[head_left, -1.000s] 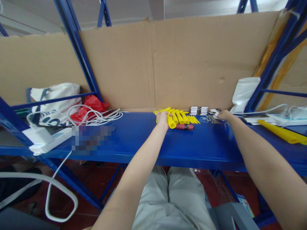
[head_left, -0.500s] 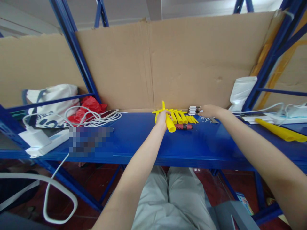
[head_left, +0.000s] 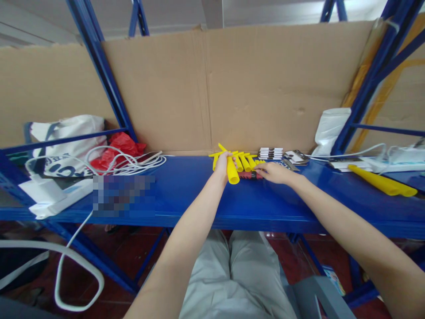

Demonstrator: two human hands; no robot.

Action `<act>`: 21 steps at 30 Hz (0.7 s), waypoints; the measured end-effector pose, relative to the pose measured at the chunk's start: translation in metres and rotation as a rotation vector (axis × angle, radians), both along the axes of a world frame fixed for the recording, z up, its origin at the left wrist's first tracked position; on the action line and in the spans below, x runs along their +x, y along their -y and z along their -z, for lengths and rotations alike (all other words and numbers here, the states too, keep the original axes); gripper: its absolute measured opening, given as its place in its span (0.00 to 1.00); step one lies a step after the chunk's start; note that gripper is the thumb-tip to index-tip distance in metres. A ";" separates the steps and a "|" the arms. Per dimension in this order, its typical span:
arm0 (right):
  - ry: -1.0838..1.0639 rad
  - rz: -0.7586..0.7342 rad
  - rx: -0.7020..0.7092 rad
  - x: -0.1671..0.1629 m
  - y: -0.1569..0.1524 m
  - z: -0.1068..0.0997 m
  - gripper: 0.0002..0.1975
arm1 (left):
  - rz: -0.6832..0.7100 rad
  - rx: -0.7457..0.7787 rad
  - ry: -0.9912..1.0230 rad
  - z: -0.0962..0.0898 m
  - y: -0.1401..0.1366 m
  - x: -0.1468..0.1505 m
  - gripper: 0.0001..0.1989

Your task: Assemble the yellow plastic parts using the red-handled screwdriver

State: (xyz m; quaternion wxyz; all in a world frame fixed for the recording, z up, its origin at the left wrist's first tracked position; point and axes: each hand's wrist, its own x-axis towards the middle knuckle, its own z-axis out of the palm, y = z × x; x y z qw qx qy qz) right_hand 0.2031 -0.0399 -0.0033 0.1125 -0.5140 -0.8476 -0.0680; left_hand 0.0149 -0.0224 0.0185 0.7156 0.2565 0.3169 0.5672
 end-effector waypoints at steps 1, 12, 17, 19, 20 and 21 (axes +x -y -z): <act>-0.007 -0.010 -0.008 0.000 0.000 0.001 0.16 | 0.012 0.013 -0.033 0.000 0.000 0.000 0.04; -0.078 -0.064 -0.116 0.003 0.002 0.006 0.12 | 0.205 0.075 -0.294 0.002 0.000 0.002 0.08; -0.072 -0.051 -0.116 0.009 0.003 0.000 0.09 | 0.211 0.081 -0.351 0.003 0.002 0.004 0.08; -0.163 -0.064 -0.105 0.016 0.002 -0.005 0.10 | 0.187 0.091 -0.371 0.004 0.002 0.005 0.08; -0.233 -0.068 -0.100 0.020 0.002 -0.007 0.11 | 0.171 0.097 -0.381 0.004 0.002 0.006 0.08; -0.322 -0.068 -0.093 0.024 0.001 -0.009 0.13 | 0.156 0.105 -0.396 0.005 0.002 0.006 0.08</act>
